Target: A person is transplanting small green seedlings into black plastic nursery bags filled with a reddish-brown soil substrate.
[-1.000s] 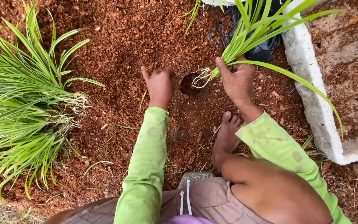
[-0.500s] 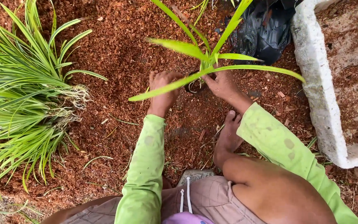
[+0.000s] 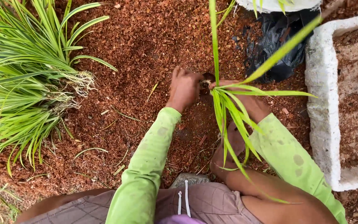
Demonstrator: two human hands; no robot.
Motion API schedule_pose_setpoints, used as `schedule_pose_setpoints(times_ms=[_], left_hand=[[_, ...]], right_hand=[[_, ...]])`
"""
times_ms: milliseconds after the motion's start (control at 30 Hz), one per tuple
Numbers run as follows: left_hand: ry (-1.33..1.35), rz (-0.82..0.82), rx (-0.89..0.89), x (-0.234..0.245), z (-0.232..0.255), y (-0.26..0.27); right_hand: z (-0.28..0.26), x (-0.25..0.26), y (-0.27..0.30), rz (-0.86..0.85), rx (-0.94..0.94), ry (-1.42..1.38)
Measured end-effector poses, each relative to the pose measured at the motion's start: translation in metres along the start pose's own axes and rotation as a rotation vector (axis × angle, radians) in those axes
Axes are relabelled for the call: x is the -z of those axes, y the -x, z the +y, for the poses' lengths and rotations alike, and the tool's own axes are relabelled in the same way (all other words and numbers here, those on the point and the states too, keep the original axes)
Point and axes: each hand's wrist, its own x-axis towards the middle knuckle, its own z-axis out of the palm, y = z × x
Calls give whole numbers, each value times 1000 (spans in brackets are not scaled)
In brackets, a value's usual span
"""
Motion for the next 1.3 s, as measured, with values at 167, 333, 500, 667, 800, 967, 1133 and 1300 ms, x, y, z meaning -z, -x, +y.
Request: schedule_pose_setpoints(times_ms=[167, 333, 500, 667, 800, 967, 1133, 1300], left_hand=[[-221, -363, -58, 63, 41, 4], [220, -164, -21, 71, -36, -55], [87, 34, 346, 69, -151, -130], [-64, -252, 283, 57, -124, -125], [-220, 174, 160, -12, -110, -78], [105, -124, 220, 16, -77, -47], [861, -456, 233, 124, 22, -16], [834, -475, 306, 90, 40, 0]], right_hand=[[74, -34, -9, 60, 158, -111], [37, -17, -6, 35, 70, -111], [14, -9, 2, -26, -72, -6], [2, -7, -1, -22, -55, -51], [23, -18, 1, 42, 93, 44], [-22, -10, -3, 51, 34, -38], [21, -18, 6, 59, 37, -20], [52, -26, 6, 92, 19, -17]])
